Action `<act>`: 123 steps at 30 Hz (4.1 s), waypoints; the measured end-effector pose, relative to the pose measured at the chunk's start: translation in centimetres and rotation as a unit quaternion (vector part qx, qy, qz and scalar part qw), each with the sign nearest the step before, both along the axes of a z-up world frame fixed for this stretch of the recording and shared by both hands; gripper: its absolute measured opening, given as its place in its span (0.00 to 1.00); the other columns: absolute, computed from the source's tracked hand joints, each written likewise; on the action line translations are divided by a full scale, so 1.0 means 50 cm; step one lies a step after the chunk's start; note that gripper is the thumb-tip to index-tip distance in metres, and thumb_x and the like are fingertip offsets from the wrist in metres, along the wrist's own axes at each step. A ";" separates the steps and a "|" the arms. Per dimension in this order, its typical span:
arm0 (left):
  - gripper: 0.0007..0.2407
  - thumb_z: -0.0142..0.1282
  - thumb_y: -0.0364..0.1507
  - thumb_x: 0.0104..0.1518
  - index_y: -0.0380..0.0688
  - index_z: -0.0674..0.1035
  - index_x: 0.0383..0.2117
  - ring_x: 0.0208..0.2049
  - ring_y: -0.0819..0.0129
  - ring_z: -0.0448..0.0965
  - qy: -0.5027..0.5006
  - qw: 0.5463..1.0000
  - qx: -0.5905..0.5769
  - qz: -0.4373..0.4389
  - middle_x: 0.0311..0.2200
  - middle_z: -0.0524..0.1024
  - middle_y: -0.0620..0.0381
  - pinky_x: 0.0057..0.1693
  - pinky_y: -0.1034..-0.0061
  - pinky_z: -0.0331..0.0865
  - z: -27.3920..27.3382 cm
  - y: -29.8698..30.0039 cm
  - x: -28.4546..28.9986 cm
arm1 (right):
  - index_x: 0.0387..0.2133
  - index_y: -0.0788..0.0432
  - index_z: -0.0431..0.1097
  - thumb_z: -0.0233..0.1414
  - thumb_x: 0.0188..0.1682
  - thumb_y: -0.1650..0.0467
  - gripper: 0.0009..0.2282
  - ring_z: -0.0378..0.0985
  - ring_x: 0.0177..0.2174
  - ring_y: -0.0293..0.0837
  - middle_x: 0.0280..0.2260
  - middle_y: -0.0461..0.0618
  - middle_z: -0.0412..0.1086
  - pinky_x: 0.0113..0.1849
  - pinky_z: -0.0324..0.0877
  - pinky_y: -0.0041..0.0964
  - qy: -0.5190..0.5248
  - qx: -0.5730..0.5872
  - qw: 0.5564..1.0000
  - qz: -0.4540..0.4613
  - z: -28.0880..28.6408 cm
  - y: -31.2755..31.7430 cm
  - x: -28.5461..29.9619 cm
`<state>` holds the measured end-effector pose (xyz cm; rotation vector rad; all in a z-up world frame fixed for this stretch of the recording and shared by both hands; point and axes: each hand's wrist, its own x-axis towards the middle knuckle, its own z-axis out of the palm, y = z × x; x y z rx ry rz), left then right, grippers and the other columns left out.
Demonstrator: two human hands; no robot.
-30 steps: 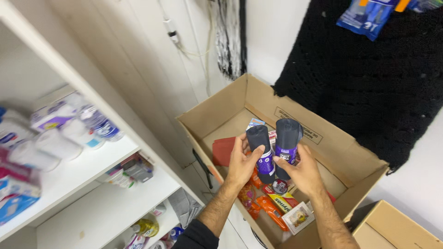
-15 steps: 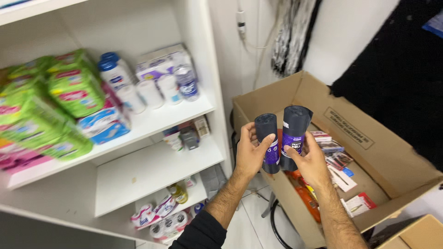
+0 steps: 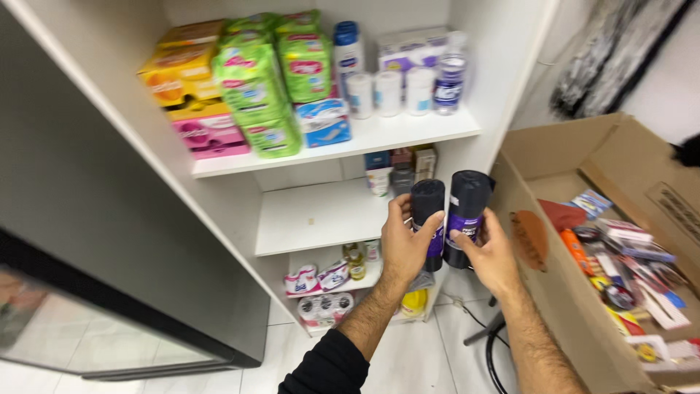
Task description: The person stocks a white shelf by taking various health and beauty products, such as boxed perfumes, creams, and deodorant sprays, from a cardboard box and placing them onto the shelf.
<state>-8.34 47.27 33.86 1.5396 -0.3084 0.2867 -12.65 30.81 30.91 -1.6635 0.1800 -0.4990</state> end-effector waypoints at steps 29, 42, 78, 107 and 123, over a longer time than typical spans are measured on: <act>0.28 0.75 0.40 0.57 0.46 0.75 0.61 0.60 0.47 0.83 0.061 0.933 0.152 0.321 0.54 0.85 0.45 0.65 0.49 0.73 -0.259 0.514 0.365 | 0.64 0.63 0.65 0.68 0.49 0.72 0.29 0.80 0.57 0.68 0.55 0.70 0.76 0.55 0.78 0.63 0.025 -0.054 0.972 0.228 -0.262 0.520 0.377; 0.25 0.67 0.40 0.64 0.48 0.70 0.64 0.60 0.44 0.82 0.016 0.926 0.208 0.315 0.56 0.81 0.44 0.63 0.46 0.76 -0.393 0.629 0.556 | 0.62 0.63 0.67 0.69 0.47 0.73 0.29 0.80 0.57 0.63 0.54 0.68 0.77 0.56 0.79 0.56 -0.021 -0.054 0.973 0.224 -0.385 0.663 0.496; 0.13 0.51 0.27 0.65 0.28 0.86 0.41 0.41 0.47 0.90 0.110 0.811 0.545 0.185 0.33 0.85 0.34 0.42 0.53 0.85 -0.192 0.673 0.792 | 0.70 0.59 0.60 0.62 0.55 0.67 0.30 0.73 0.64 0.58 0.60 0.62 0.72 0.63 0.73 0.57 -0.031 -0.193 0.967 0.164 -0.360 0.838 0.645; 0.09 0.62 0.32 0.65 0.47 0.90 0.45 0.47 0.68 0.85 -0.104 0.555 0.707 0.425 0.38 0.88 0.56 0.60 0.65 0.78 -0.252 0.631 0.727 | 0.65 0.65 0.60 0.57 0.56 0.71 0.24 0.77 0.58 0.65 0.56 0.68 0.68 0.59 0.76 0.63 -0.017 -0.219 0.956 0.192 -0.382 0.847 0.722; 0.21 0.36 0.33 0.75 0.48 0.69 0.73 0.80 0.50 0.48 -0.128 0.310 0.932 0.138 0.76 0.63 0.54 0.81 0.35 0.23 -0.357 0.623 0.578 | 0.66 0.63 0.66 0.46 0.57 0.76 0.22 0.70 0.65 0.64 0.62 0.64 0.66 0.63 0.73 0.51 0.064 -0.433 0.890 0.127 -0.444 0.682 0.686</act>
